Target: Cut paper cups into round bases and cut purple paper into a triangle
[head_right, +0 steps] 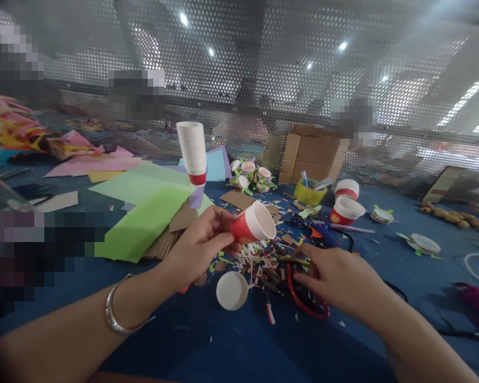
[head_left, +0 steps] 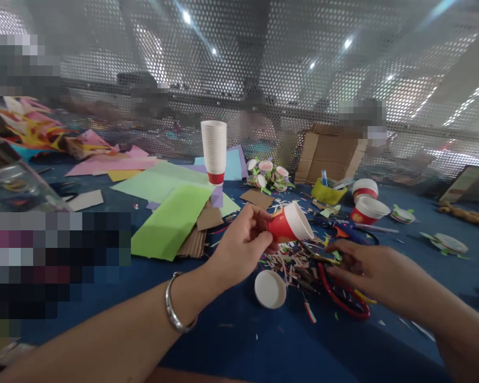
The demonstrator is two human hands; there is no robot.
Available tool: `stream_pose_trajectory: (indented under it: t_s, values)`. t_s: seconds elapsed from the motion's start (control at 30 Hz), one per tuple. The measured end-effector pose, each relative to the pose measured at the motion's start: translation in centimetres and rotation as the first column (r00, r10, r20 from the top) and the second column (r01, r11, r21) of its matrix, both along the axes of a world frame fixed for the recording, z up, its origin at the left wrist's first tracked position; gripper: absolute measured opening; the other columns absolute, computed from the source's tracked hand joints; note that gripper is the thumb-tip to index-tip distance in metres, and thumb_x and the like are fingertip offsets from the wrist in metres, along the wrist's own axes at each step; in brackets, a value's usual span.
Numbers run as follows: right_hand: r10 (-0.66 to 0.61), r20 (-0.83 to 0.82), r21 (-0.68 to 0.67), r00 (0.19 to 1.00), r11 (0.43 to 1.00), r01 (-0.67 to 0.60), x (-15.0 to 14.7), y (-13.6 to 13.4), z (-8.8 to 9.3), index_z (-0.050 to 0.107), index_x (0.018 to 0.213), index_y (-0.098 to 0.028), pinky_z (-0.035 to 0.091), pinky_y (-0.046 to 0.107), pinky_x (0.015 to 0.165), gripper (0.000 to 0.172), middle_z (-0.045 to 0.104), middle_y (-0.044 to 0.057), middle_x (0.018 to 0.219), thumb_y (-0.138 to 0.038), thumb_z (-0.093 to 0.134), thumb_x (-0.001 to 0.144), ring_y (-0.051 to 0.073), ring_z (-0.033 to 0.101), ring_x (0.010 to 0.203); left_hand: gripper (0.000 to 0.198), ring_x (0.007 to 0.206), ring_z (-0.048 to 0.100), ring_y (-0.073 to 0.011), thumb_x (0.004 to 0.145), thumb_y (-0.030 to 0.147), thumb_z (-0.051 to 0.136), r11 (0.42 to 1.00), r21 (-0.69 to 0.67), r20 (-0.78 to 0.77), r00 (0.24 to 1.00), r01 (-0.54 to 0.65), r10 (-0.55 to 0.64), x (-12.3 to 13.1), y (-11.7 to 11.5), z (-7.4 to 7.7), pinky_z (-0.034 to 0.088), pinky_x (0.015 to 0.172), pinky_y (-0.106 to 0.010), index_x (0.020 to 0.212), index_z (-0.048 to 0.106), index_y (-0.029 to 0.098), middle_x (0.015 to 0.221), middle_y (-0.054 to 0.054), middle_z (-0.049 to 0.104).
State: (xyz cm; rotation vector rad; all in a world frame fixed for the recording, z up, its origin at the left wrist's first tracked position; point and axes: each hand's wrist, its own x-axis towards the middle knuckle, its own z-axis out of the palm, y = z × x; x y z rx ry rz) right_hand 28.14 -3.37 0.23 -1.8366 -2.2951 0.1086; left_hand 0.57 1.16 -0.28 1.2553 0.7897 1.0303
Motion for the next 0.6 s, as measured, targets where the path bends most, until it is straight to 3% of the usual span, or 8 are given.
stream_pose_trajectory:
  t_s: [0.07,0.13,0.2,0.33,0.47,0.6]
  values:
    - [0.006,-0.094,-0.022,0.996,1.0,-0.009,-0.6,-0.4,0.7,0.073,0.119,-0.024,0.047,0.027,0.048,0.036,0.075,0.0,0.068,-0.046,0.063,0.092,0.018,0.069,0.054,0.024,0.068,0.067,-0.0122,0.081,0.015,0.062,0.999,0.043,-0.025,1.0,-0.007,0.008,0.1,-0.1,0.1,0.056,0.065,-0.028,0.099,0.047,0.019,0.084,0.001,0.064]
    - [0.039,-0.223,0.023,0.974,0.999,-0.035,-1.7,-1.0,1.4,0.069,0.125,-0.025,0.052,0.027,0.053,0.041,0.077,0.001,0.08,-0.052,0.061,0.094,0.016,0.069,0.057,0.022,0.068,0.068,-0.0122,0.082,0.013,0.06,0.998,0.058,-0.051,0.999,-0.002,0.005,0.2,-0.3,0.2,0.056,0.065,-0.028,0.099,0.047,0.02,0.084,0.001,0.065]
    - [0.107,-0.287,0.11,0.952,0.991,-0.078,-2.9,-1.5,1.8,0.072,0.117,-0.025,0.053,0.025,0.053,0.035,0.077,0.001,0.077,-0.05,0.063,0.094,0.015,0.068,0.056,0.023,0.067,0.068,-0.0126,0.082,0.013,0.061,0.998,0.055,-0.056,0.998,0.028,-0.025,0.4,-0.6,0.1,0.057,0.066,-0.029,0.099,0.047,0.021,0.084,0.001,0.064]
    - [0.213,-0.313,0.276,0.926,0.953,-0.126,-3.4,-1.7,1.7,0.076,0.094,-0.025,0.057,0.027,0.065,0.022,0.081,0.003,0.091,-0.04,0.06,0.097,0.019,0.075,0.075,0.026,0.071,0.071,-0.0157,0.082,0.017,0.063,0.995,0.044,-0.055,0.994,0.095,-0.092,0.7,-1.0,-0.2,0.059,0.068,-0.033,0.102,0.047,0.021,0.089,0.0,0.064]
    - [0.035,-0.372,0.276,0.927,0.958,0.074,-0.3,-0.2,2.5,0.075,0.101,-0.024,0.056,0.029,0.059,0.028,0.079,0.003,0.08,-0.047,0.063,0.092,0.018,0.073,0.063,0.03,0.081,0.07,-0.018,0.086,0.022,0.063,0.988,0.144,-0.178,0.983,0.058,-0.032,0.3,-0.9,-0.4,0.058,0.068,-0.034,0.112,0.048,0.023,0.105,-0.005,0.064]
    - [-0.335,-0.245,0.293,0.91,0.869,0.399,4.5,3.0,4.5,0.073,0.105,-0.025,0.053,0.029,0.067,0.029,0.079,0.003,0.083,-0.046,0.06,0.09,0.018,0.074,0.07,0.031,0.083,0.065,-0.017,0.09,0.027,0.062,0.967,0.253,-0.26,0.964,0.022,0.046,-0.4,-0.4,-0.3,0.057,0.068,-0.034,0.117,0.049,0.022,0.109,-0.007,0.063]
